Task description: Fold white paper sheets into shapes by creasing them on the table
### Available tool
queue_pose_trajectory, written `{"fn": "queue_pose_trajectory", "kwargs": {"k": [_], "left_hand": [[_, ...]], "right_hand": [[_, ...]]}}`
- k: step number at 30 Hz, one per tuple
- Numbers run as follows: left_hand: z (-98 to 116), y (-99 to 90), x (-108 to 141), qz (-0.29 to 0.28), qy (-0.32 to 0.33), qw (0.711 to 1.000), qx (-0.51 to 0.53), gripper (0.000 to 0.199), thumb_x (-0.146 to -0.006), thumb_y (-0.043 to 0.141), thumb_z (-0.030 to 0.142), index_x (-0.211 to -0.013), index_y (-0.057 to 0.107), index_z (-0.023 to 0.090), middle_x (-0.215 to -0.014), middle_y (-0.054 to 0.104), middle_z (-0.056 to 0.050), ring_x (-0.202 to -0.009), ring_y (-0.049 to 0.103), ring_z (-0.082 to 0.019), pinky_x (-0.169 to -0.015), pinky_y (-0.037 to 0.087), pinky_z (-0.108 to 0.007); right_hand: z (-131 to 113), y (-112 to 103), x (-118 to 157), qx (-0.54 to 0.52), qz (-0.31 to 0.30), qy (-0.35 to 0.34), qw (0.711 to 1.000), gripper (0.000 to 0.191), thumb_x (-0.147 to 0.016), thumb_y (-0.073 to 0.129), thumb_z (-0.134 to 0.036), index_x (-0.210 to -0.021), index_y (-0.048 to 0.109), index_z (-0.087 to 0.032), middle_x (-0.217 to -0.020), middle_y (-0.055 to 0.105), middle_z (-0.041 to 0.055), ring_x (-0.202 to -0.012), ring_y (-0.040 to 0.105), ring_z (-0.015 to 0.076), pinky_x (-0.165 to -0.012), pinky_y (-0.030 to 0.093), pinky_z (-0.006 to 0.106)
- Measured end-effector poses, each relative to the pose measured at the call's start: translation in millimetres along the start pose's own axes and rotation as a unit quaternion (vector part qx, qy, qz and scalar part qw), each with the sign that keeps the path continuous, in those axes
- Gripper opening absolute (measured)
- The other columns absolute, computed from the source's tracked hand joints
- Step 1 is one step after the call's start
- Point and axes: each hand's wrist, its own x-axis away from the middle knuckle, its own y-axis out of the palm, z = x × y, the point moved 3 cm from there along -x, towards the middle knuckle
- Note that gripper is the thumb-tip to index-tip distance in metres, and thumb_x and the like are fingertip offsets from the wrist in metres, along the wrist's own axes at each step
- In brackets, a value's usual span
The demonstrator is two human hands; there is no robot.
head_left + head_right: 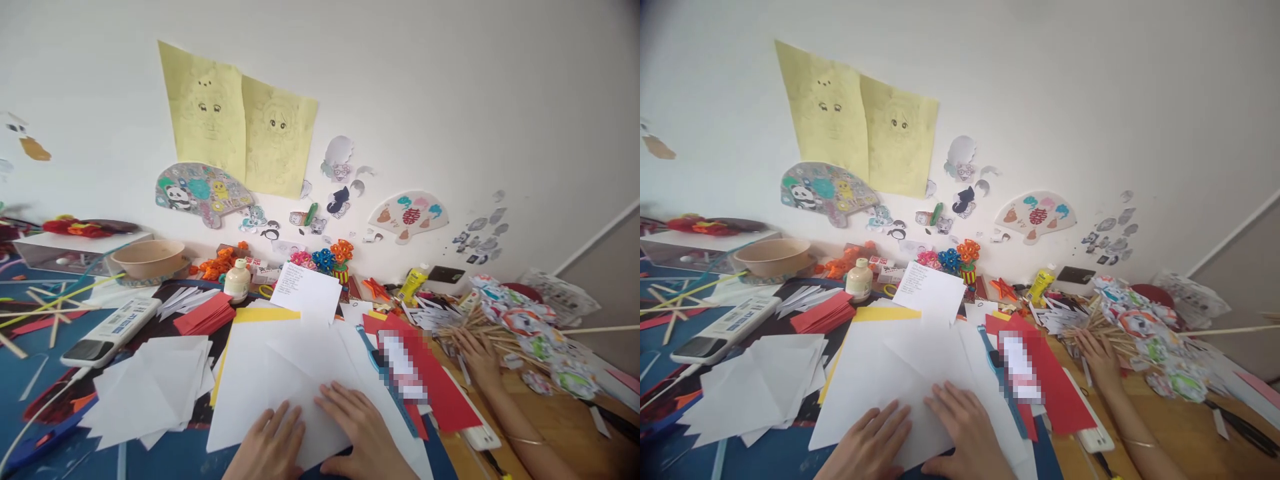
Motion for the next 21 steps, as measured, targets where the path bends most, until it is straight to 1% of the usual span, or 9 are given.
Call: {"fn": "queue_pose_trajectory", "kwargs": {"k": [3, 6, 8, 10, 13, 15, 17, 19, 21], "left_hand": [[3.3, 3.6, -1.0, 0.096, 0.009, 0.994, -0.041, 0.043, -0.086, 0.059, 0.041, -0.124, 0.058, 0.021, -0.124, 0.064, -0.005, -0.112, 0.059, -0.023, -0.088, 0.045, -0.029], [8.0, -1.1, -11.6, 0.159, -0.002, 0.985, -0.067, 0.042, -0.089, 0.052, 0.045, -0.123, 0.059, 0.021, -0.120, 0.066, -0.003, -0.108, 0.060, -0.021, -0.084, 0.043, -0.027], [10.7, -4.1, -20.8, 0.198, -0.022, 0.977, -0.078, 0.035, -0.094, 0.045, 0.038, -0.119, 0.062, 0.020, -0.117, 0.068, -0.002, -0.105, 0.061, -0.020, -0.084, 0.042, -0.029], [11.0, -6.0, -27.2, 0.253, -0.047, 0.965, -0.059, 0.032, -0.097, 0.037, 0.027, -0.108, 0.066, 0.021, -0.105, 0.072, 0.000, -0.097, 0.064, -0.017, -0.087, 0.040, -0.029], [3.4, -7.0, -26.7, 0.297, -0.072, 0.952, 0.016, 0.039, -0.097, 0.028, 0.017, -0.091, 0.067, 0.023, -0.085, 0.074, 0.003, -0.082, 0.065, -0.014, -0.093, 0.036, -0.029], [-7.3, -10.3, -19.6, 0.283, -0.081, 0.954, 0.059, 0.039, -0.096, 0.028, 0.015, -0.089, 0.066, 0.023, -0.083, 0.073, 0.003, -0.079, 0.064, -0.013, -0.095, 0.034, -0.029], [-20.2, -18.4, -7.7, 0.262, -0.092, 0.956, 0.095, 0.039, -0.094, 0.028, 0.012, -0.090, 0.065, 0.024, -0.082, 0.072, 0.004, -0.077, 0.064, -0.013, -0.096, 0.032, -0.031], [-30.8, -28.0, 5.0, 0.205, -0.092, 0.967, 0.118, 0.037, -0.092, 0.030, 0.009, -0.093, 0.063, 0.024, -0.081, 0.071, 0.004, -0.075, 0.063, -0.014, -0.096, 0.032, -0.033], [-36.1, -37.1, 16.0, 0.131, -0.076, 0.979, 0.139, 0.031, -0.090, 0.036, 0.010, -0.093, 0.062, 0.026, -0.079, 0.068, 0.006, -0.072, 0.063, -0.012, -0.094, 0.034, -0.032]], "right_hand": [[-0.8, -5.6, -1.5, 0.028, 0.043, -0.032, 0.998, 0.072, -0.071, 0.067, -0.063, -0.134, 0.052, -0.030, -0.139, 0.051, 0.0037, -0.126, 0.049, 0.0297, -0.105, 0.040, 0.041], [-1.9, -8.9, -3.2, 0.061, 0.097, -0.073, 0.991, 0.058, -0.079, 0.062, -0.058, -0.127, 0.059, -0.026, -0.128, 0.061, 0.0032, -0.117, 0.058, 0.0263, -0.097, 0.048, 0.034], [-2.5, -10.0, -4.3, 0.074, 0.131, -0.091, 0.984, 0.047, -0.085, 0.061, -0.050, -0.123, 0.061, -0.024, -0.121, 0.066, 0.0027, -0.111, 0.062, 0.0235, -0.093, 0.050, 0.030], [-2.9, -9.4, -5.5, 0.082, 0.152, -0.101, 0.980, 0.040, -0.087, 0.059, -0.045, -0.120, 0.063, -0.022, -0.116, 0.068, 0.0030, -0.107, 0.065, 0.0219, -0.090, 0.051, 0.028], [-2.3, -5.3, -6.2, 0.095, 0.149, -0.110, 0.978, 0.043, -0.087, 0.059, -0.045, -0.122, 0.061, -0.020, -0.116, 0.069, 0.0049, -0.105, 0.065, 0.0237, -0.088, 0.052, 0.030], [-0.9, -3.0, -5.0, 0.096, 0.130, -0.115, 0.980, 0.044, -0.087, 0.058, -0.043, -0.124, 0.059, -0.020, -0.116, 0.068, 0.0058, -0.105, 0.065, 0.0251, -0.088, 0.051, 0.032], [0.7, -5.2, -2.5, 0.071, 0.122, -0.109, 0.984, 0.033, -0.089, 0.055, -0.035, -0.119, 0.062, -0.022, -0.111, 0.071, 0.0043, -0.102, 0.066, 0.0232, -0.088, 0.051, 0.031], [0.9, -11.8, 0.1, 0.015, 0.113, -0.098, 0.989, 0.024, -0.091, 0.051, -0.027, -0.109, 0.067, -0.025, -0.104, 0.073, 0.0020, -0.099, 0.067, 0.0193, -0.089, 0.049, 0.028], [-1.8, -19.5, 1.9, -0.066, 0.092, -0.100, 0.988, 0.023, -0.093, 0.049, -0.024, -0.102, 0.070, -0.027, -0.101, 0.074, 0.0003, -0.099, 0.066, 0.0160, -0.091, 0.047, 0.025]]}}
